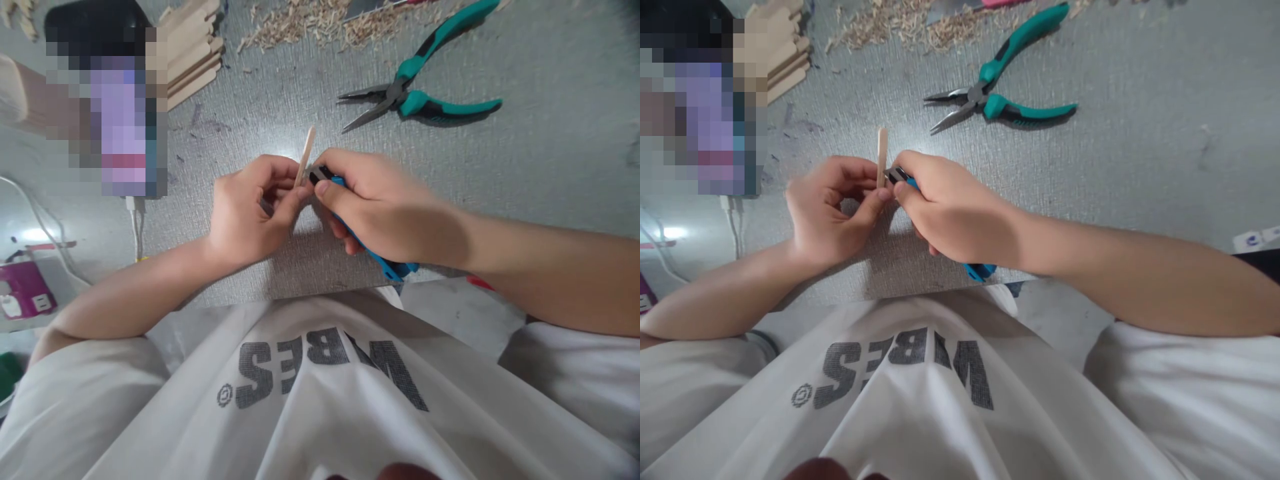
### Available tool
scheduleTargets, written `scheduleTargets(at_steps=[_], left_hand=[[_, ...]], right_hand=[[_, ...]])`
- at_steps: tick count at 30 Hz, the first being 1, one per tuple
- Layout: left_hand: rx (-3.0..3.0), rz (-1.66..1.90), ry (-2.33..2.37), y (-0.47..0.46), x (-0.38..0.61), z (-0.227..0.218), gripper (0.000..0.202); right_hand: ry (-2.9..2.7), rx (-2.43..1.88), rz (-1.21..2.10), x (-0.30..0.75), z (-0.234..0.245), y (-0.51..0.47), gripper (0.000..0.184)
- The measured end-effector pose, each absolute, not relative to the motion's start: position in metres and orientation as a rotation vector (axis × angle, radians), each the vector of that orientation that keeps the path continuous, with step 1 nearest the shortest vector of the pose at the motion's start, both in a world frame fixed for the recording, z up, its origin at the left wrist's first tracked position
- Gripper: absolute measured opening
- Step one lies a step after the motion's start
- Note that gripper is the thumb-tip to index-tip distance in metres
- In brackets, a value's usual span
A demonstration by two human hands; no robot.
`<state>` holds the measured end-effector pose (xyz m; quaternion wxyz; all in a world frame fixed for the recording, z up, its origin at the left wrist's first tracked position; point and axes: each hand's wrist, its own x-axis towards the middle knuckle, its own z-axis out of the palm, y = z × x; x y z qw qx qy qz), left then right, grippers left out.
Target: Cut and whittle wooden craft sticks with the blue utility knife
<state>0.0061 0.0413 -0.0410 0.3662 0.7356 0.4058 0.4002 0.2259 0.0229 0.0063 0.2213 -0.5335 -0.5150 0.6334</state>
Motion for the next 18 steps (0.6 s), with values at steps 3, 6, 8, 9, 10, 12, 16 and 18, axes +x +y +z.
scheduleTargets(at_steps=[3, 6, 8, 9, 10, 12, 16, 18], left_hand=[[1.89, 0.976, 1.084, 0.04, 0.006, -0.038, 0.007], [1.897, 0.926, 1.168, 0.035, 0.007, -0.033, 0.007], [1.925, 0.921, 1.194, 0.032, 0.007, -0.031, 0.007], [1.943, 0.918, 1.2, 0.031, 0.007, -0.031, 0.007], [1.962, 0.903, 1.212, 0.03, 0.007, -0.031, 0.007], [2.011, 0.867, 1.247, 0.029, 0.006, -0.031, 0.007], [2.116, 0.822, 1.279, 0.028, 0.004, -0.029, 0.008], [2.156, 0.811, 1.277, 0.027, 0.004, -0.028, 0.009]], right_hand=[[-1.447, -1.521, 1.775, 0.224, 0.011, 0.024, 0.03], [-1.458, -1.557, 1.813, 0.222, 0.019, 0.025, 0.03], [-1.459, -1.561, 1.824, 0.221, 0.021, 0.024, 0.029], [-1.457, -1.561, 1.823, 0.22, 0.02, 0.023, 0.028], [-1.455, -1.56, 1.824, 0.22, 0.019, 0.023, 0.028], [-1.448, -1.557, 1.83, 0.219, 0.016, 0.021, 0.028], [-1.432, -1.527, 1.829, 0.219, 0.009, 0.018, 0.029], [-1.423, -1.513, 1.831, 0.218, 0.008, 0.018, 0.03]])
